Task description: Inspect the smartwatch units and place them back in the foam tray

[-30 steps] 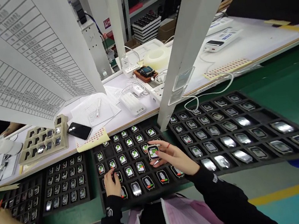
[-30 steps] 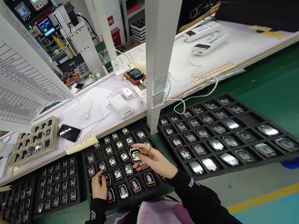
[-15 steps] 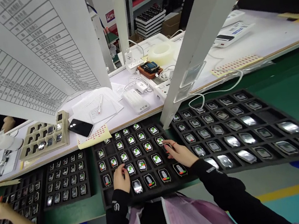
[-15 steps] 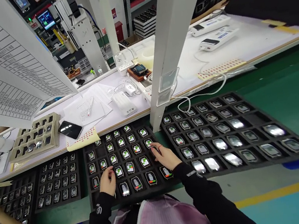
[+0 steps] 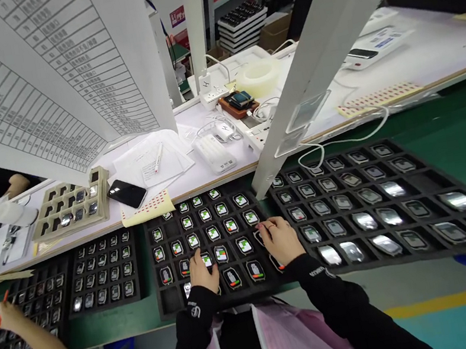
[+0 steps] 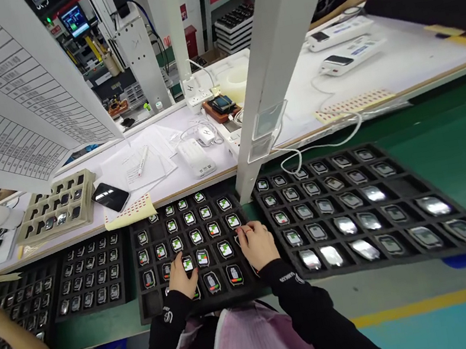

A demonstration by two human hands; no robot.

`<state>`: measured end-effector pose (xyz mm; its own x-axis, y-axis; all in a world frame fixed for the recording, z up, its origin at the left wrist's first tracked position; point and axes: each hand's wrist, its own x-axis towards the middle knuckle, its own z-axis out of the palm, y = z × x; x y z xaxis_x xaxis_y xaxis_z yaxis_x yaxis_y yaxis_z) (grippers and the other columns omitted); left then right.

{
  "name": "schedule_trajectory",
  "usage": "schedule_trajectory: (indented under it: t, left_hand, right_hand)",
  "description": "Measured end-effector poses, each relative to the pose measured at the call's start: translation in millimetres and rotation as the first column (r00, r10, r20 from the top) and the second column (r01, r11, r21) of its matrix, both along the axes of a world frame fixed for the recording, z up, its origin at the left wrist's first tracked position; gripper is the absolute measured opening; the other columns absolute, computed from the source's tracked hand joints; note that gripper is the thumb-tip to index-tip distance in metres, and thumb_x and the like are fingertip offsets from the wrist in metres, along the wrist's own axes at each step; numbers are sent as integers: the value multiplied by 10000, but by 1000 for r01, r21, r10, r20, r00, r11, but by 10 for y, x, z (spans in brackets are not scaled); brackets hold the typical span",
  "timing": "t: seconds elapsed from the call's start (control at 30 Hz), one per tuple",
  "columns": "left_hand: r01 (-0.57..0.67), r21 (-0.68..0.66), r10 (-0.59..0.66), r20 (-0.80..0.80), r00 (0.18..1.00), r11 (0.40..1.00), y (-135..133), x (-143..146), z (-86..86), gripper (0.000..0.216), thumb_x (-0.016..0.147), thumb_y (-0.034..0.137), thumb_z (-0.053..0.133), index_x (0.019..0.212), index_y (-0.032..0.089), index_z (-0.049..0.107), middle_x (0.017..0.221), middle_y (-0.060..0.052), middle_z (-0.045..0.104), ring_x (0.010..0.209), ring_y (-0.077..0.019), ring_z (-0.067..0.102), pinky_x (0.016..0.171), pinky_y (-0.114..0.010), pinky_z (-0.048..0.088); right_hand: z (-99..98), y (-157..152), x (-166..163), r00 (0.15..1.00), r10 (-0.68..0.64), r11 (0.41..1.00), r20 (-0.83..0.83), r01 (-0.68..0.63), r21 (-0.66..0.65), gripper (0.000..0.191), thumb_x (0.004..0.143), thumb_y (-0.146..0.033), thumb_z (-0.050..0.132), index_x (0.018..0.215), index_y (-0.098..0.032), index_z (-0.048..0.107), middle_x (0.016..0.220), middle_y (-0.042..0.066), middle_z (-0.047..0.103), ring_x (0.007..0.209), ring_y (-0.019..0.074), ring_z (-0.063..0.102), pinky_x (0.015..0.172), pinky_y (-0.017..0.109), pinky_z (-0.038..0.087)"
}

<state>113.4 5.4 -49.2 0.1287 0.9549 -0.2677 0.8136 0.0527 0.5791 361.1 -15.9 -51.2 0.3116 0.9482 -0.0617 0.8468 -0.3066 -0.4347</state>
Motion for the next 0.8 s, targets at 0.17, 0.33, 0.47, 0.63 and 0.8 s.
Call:
schedule_trajectory:
  t: [0.17, 0.33, 0.47, 0.63, 0.8]
  left_hand:
    - [-12, -102, 25, 127, 992, 995, 15, -68, -3, 612, 737, 141, 613, 1329, 153, 459, 1065, -118, 590, 865, -211, 589, 883, -379, 486]
    - [-22, -78, 38, 211, 977, 997, -9, -56, -49, 590, 705, 50, 609, 1271, 187, 514, 941, -51, 565, 752, -161, 556, 830, -345, 493]
    - [-58, -150, 98, 280, 955, 987, 12, -76, -25, 531, 731, 21, 569, 1238, 168, 507, 919, -54, 604, 718, -149, 583, 740, -312, 514]
    - [-44, -269, 181, 513, 839, 962, -1, -145, 146, 492, 783, 108, 577, 1249, 179, 438, 1008, -85, 633, 746, -136, 634, 692, -267, 530]
    - [30, -288, 187, 694, 695, 957, -24, -166, 464, 537, 758, 274, 658, 1246, 241, 436, 1154, -91, 593, 785, -135, 646, 741, -293, 543]
  right_hand:
    - [108, 55, -156, 985, 163, 967, -60, -171, -186, 329, 996, -205, 394, 876, -131, 691, 920, 120, 649, 832, 238, 652, 775, 304, 470]
    - [108, 97, -404, 987, 159, 954, -15, -158, -253, 335, 1004, -245, 397, 930, -62, 668, 999, 212, 623, 848, 295, 654, 738, 344, 468]
    - [136, 135, -486, 983, 172, 948, -56, -181, -262, 310, 1011, -230, 381, 975, -57, 635, 998, 206, 641, 927, 293, 644, 800, 331, 456]
    - [133, 171, -503, 964, 177, 932, -198, -229, -280, 317, 1011, -206, 355, 907, -96, 634, 904, 175, 680, 893, 278, 661, 763, 307, 451]
    - [67, 247, -426, 907, 82, 937, -414, -212, -279, 289, 966, -208, 412, 763, -143, 607, 783, 128, 663, 832, 284, 672, 718, 325, 486]
